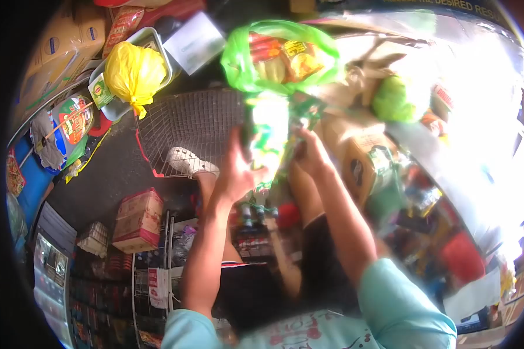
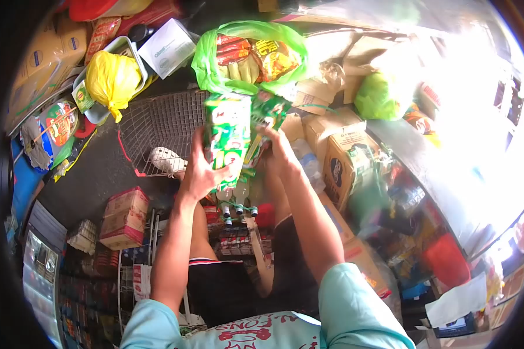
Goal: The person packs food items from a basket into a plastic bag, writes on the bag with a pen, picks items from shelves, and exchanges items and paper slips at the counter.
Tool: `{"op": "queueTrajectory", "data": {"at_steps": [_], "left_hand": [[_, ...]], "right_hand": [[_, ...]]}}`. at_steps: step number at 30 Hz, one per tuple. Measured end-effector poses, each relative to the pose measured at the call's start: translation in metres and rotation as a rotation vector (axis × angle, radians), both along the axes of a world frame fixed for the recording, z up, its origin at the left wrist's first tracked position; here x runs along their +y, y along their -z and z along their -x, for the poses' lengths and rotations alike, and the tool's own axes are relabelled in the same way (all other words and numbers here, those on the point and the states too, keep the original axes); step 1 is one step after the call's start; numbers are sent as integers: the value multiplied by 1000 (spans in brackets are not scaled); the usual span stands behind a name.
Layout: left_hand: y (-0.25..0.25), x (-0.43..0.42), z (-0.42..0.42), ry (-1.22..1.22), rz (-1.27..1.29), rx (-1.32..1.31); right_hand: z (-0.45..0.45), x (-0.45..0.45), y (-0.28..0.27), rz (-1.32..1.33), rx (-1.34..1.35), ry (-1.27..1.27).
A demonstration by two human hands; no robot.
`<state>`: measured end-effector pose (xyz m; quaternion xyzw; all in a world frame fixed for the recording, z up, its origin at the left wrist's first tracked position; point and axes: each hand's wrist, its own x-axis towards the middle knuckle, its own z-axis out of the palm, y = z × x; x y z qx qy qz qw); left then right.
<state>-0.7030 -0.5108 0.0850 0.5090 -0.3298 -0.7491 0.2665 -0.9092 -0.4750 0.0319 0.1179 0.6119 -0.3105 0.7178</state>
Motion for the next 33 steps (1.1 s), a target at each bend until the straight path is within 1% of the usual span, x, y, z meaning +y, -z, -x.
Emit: {"op": "queueTrajectory", "data": {"at_steps": [1, 3, 4, 5, 6, 7, 9, 10, 11, 12, 13, 14, 15, 17, 18, 19, 20, 21, 22, 23, 24, 25, 26, 27, 28, 29, 31, 32, 33], "left_hand": [[-5, -22, 15, 66, 102, -1], [-1, -49, 42, 96, 112, 101], [0, -65, 48, 245, 111, 67], [21, -67, 58, 198, 76, 232], [48, -68, 65, 234, 19, 163], [67, -77, 69, 267, -51, 143], [111, -94, 78, 370, -162, 83], [136, -103, 81, 445, -202, 45], [157, -112, 80, 507, -142, -35], [166, -127, 83, 606, -129, -85], [167, -141, 84, 706, -120, -136], [166, -148, 90, 755, -6, -321], [164, -154, 98, 803, 110, -508], [157, -160, 112, 738, 111, -636], [170, -157, 122, 684, 193, -777], [172, -157, 127, 629, 279, -918], [175, -155, 125, 631, 266, -954], [178, -150, 122, 567, 238, -974], [175, -145, 119, 500, 209, -989], [163, -142, 116, 431, 182, -1000], [152, -141, 105, 515, 56, -955], [142, -134, 96, 496, 56, -987], [135, -125, 83, 504, 57, -967], [130, -114, 72, 513, 58, -948], [130, -103, 65, 564, -2, -948], [131, -92, 61, 616, -59, -949], [130, -70, 63, 764, -28, -993], [118, -72, 62, 800, 6, -899], [108, -76, 63, 901, 52, -926]], "right_hand": [[3, -14, -3, -65, -40, 203], [20, -23, 35, 86, -130, 290], [30, -26, 54, 163, -215, 305], [39, -30, 71, 237, -299, 322], [45, -41, 85, 384, -170, 109], [53, -42, 116, 239, -342, 241], [58, -60, 125, 291, -255, 98], [57, -74, 123, 219, -240, 116], [55, -78, 135, 225, -237, 197], [49, -84, 132, 277, -214, 193], [43, -90, 128, 324, -192, 191], [42, -91, 137, 337, -180, 247], [43, -91, 145, 247, -146, 326], [44, -91, 141, 222, 10, 376], [49, -88, 131, 133, 98, 320], [52, -90, 132, 139, 83, 309], [53, -93, 134, 122, 79, 394], [53, -93, 137, 101, 79, 477], [51, -98, 130, 71, 189, 438], [48, -105, 121, 65, 226, 348], [44, -113, 112, 60, 267, 257], [41, -118, 107, 60, 307, 165], [41, -117, 113, 16, 299, 87], [33, -119, 108, 105, 319, 5], [28, -116, 116, 128, 355, -66], [29, -109, 136, 188, 419, -126], [32, -94, 178, 299, 561, -243], [33, -105, 171, 137, 545, -206], [35, -116, 163, -24, 526, -170]]}}
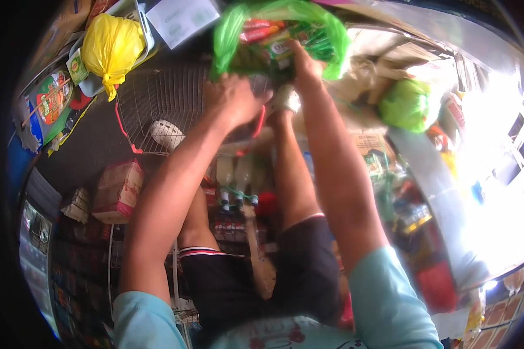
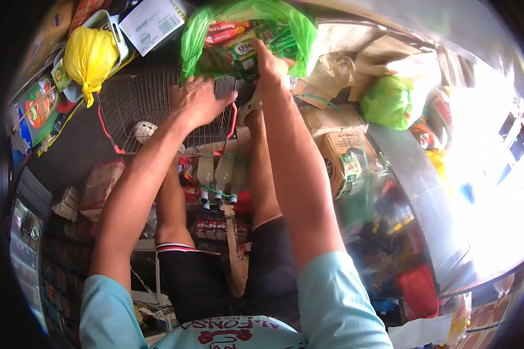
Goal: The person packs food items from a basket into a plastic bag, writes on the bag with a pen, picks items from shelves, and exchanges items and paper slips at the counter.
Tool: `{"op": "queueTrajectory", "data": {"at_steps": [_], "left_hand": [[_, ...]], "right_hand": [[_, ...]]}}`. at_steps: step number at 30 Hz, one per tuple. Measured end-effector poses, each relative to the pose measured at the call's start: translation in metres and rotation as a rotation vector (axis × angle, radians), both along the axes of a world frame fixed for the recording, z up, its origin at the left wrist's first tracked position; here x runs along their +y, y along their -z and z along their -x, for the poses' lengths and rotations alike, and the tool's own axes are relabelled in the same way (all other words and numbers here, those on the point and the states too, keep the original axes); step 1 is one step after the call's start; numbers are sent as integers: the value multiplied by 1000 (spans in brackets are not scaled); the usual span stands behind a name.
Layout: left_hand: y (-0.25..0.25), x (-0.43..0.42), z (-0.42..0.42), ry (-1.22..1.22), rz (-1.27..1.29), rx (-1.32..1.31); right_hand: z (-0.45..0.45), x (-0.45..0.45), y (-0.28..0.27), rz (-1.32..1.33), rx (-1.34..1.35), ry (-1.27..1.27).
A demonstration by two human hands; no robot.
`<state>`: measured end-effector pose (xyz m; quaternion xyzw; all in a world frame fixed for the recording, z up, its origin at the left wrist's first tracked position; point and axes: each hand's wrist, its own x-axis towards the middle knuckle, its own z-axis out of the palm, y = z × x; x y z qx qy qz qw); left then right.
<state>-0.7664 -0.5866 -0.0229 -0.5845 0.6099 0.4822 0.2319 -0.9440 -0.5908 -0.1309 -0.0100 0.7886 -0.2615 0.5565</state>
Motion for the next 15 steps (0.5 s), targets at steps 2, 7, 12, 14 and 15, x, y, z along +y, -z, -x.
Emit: {"op": "queueTrajectory", "data": {"at_steps": [2, 7, 12, 14, 15], "left_hand": [[-15, -4, 5, 215, 9, -42], [-12, -3, 22, 350, 43, -59], [-8, 2, 9, 324, 178, -27], [-14, -7, -2, 288, 174, 24], [-12, -13, -7, 322, 189, 20]], "right_hand": [[9, 2, 0, -155, 39, 31], [-7, -11, -5, -150, 174, 100], [-37, -51, 5, -143, 587, -147], [-25, -32, 7, -13, 611, -328], [-19, -22, 6, -20, 628, -444]]}}
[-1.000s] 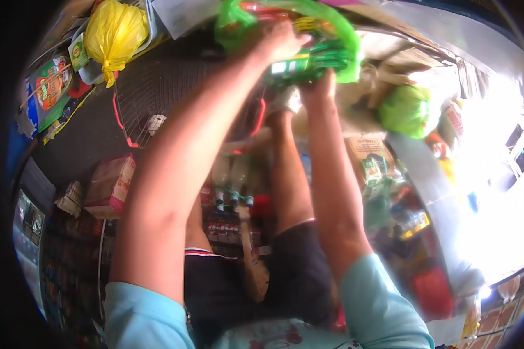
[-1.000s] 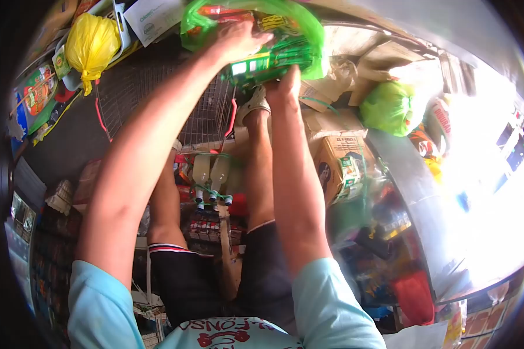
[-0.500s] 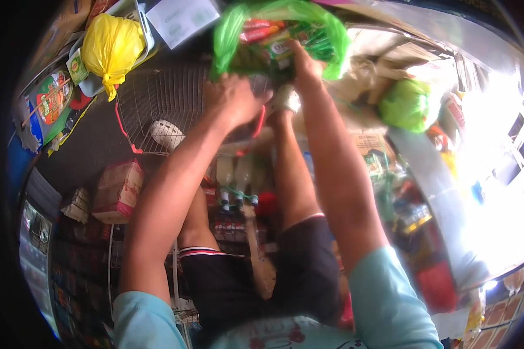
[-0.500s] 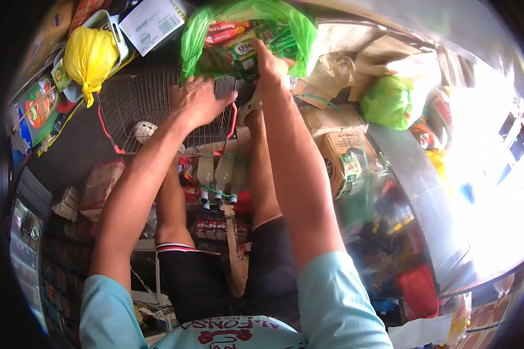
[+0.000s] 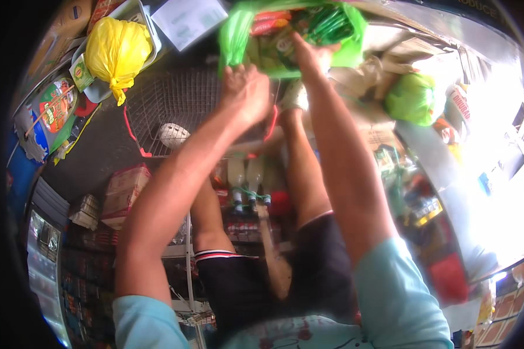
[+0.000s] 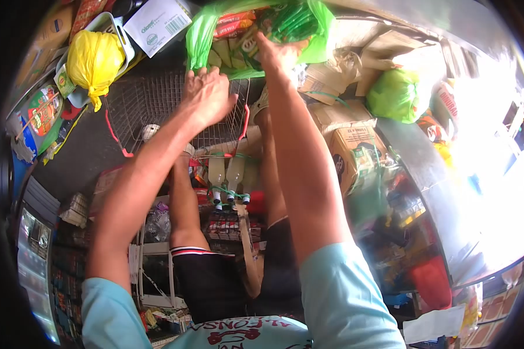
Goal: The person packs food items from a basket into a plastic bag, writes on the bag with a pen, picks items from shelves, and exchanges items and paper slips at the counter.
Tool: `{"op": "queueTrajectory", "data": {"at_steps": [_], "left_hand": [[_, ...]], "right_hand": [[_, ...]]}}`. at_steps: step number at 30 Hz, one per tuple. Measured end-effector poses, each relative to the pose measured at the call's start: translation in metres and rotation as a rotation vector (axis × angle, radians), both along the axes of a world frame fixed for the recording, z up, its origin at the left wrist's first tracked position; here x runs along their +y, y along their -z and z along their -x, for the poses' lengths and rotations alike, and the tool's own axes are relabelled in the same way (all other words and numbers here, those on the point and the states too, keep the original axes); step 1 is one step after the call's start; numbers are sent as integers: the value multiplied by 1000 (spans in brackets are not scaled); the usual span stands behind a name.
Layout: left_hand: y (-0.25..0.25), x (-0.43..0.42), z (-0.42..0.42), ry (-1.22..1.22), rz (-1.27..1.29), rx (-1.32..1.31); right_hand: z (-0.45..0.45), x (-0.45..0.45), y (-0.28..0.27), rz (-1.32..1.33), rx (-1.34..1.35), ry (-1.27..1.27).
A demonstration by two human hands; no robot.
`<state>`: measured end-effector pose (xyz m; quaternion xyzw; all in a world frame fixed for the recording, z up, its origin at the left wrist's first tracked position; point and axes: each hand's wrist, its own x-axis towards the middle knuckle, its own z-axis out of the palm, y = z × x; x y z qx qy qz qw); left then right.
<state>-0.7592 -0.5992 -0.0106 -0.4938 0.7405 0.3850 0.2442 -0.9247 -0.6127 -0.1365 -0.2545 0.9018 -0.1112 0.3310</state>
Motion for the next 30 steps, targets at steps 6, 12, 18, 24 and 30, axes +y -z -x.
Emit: {"op": "queueTrajectory", "data": {"at_steps": [6, 12, 18, 24, 30], "left_hand": [[-11, -21, 11, 116, -69, 33], [17, 20, -5, -233, 450, 345], [-7, 2, -15, -810, 600, 271], [72, -5, -11, -1213, 118, 255], [41, -29, -1, -1433, 69, 772]], "right_hand": [[-44, -17, -28, -308, 89, 287], [-50, -9, -11, -74, 48, 279], [-1, 13, -92, 288, 256, -318], [46, -20, -57, -92, 426, -376], [53, -32, -84, 57, -325, -119]]}}
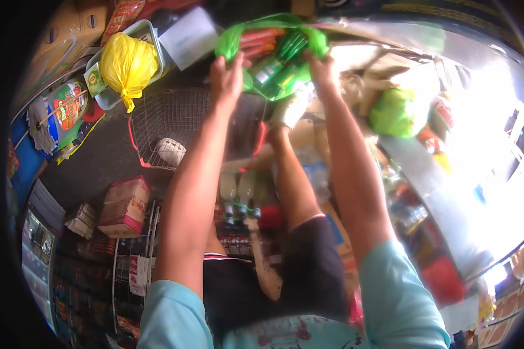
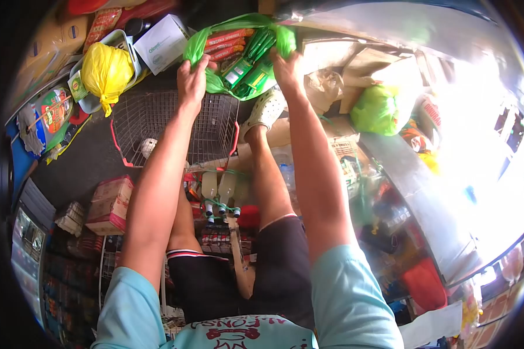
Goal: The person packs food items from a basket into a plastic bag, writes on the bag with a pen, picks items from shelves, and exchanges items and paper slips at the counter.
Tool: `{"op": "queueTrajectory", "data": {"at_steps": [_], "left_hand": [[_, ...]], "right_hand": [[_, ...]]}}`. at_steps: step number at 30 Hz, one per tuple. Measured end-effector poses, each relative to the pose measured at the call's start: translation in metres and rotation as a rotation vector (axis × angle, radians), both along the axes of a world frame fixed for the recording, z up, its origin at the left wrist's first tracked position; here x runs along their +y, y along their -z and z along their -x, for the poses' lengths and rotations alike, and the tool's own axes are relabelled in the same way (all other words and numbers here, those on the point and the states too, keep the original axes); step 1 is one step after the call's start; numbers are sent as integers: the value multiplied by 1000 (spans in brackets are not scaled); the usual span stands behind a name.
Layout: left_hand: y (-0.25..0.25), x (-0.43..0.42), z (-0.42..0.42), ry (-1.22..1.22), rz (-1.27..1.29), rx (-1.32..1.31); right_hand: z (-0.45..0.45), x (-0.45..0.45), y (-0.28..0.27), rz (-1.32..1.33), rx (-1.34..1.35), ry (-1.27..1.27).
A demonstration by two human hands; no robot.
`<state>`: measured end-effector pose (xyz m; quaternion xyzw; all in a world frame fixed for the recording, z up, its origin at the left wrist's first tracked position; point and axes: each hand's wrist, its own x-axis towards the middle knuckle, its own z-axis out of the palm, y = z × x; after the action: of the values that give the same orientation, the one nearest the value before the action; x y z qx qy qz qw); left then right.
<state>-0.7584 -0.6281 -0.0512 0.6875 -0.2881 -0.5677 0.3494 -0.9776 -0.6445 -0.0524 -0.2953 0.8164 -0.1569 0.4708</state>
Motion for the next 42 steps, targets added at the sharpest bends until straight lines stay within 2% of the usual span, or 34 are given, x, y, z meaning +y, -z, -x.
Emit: {"op": "queueTrajectory", "data": {"at_steps": [1, 2, 3, 4, 5, 7, 9, 10, 13, 14, 15, 17, 19, 20, 21, 22, 23, 24, 25, 26, 27, 29, 30, 31, 32, 33, 34, 35, 36, 37, 38, 39, 40, 42], "left_hand": [[-14, -2, 3, 38, -69, 36], [-28, -4, 8, 77, -134, 67], [-44, -3, 9, 118, -200, 93], [-66, 1, 8, 235, -226, -3], [-65, 10, 2, 237, -181, 53], [-73, 18, -7, 252, -174, 139], [-79, 17, -1, 246, -70, 203], [-78, 12, 0, 299, -104, 213], [-56, -1, 23, 263, -180, 338], [-45, -6, 33, 407, -276, 228], [-58, -8, 43, 499, -293, 295], [-48, 5, 76, 420, -249, 253], [-38, 2, 80, 428, -277, 476], [-33, 6, 89, 383, -239, 451], [-28, 8, 90, 480, -199, 401], [-30, 13, 94, 444, -225, 310], [-35, 18, 95, 413, -243, 216], [-41, 24, 90, 378, -78, 133], [-74, 27, 84, 329, -13, 54], [-77, 41, 81, 265, 57, -27], [-77, 56, 71, 313, -12, -48], [-107, 74, 41, 361, -184, 248], [-101, 97, 22, 395, -73, 241], [-96, 121, -8, 411, -182, 171], [-107, 129, -46, 710, -375, 210], [-100, 146, -85, 798, -460, 276], [-110, 169, -121, 764, -517, 177], [-100, 186, -168, 964, -315, 50], [-110, 194, -215, 1045, -359, 61], [-146, 193, -249, 1235, -381, -145], [-162, 198, -287, 1279, -438, -216], [-197, 198, -321, 1283, -507, -323], [-205, 188, -354, 1514, -646, -494], [-248, 179, -375, 1513, -779, -611]], "right_hand": [[28, 23, 51, 49, 13, -42], [16, 12, -32, -53, -66, -125], [18, 22, -42, -24, -43, -52], [25, 28, -65, 64, -162, -115], [20, 28, -84, 89, -116, -205], [14, 38, -98, 89, -157, -179], [8, 41, -94, 205, -145, -156], [1, 34, -97, 202, -196, -129], [-15, 24, -75, 278, -280, -2], [-9, 30, -48, 282, -334, -33], [-14, 36, -34, 290, -230, -56], [-20, 39, -23, 211, -116, -323], [-23, 39, -32, 87, 11, -484], [-19, 38, -32, 54, 61, -705], [-15, 39, -34, 15, 115, -919], [-15, 37, -48, -80, 111, -922], [-10, 42, -58, -56, 99, -891], [-5, 56, -51, 32, 238, -849], [-3, 65, -50, 118, 387, -788], [-5, 64, -75, 47, 352, -736], [-4, 69, -107, -22, 331, -657], [17, 113, -104, -176, 439, -714], [11, 141, -139, -65, 468, -600], [9, 175, -165, -63, 436, -562], [6, 211, -189, -35, 323, -372], [2, 228, -235, -177, 128, -280], [-11, 266, -269, -96, 141, -136], [-23, 306, -278, -152, 171, -86], [-36, 341, -304, -188, 153, -28], [-52, 385, -303, -165, 195, 42], [-68, 421, -309, -213, 240, 24], [-84, 442, -337, -297, 155, 90], [-102, 468, -348, -311, 116, 86], [-130, 508, -364, -321, 85, 147]]}}
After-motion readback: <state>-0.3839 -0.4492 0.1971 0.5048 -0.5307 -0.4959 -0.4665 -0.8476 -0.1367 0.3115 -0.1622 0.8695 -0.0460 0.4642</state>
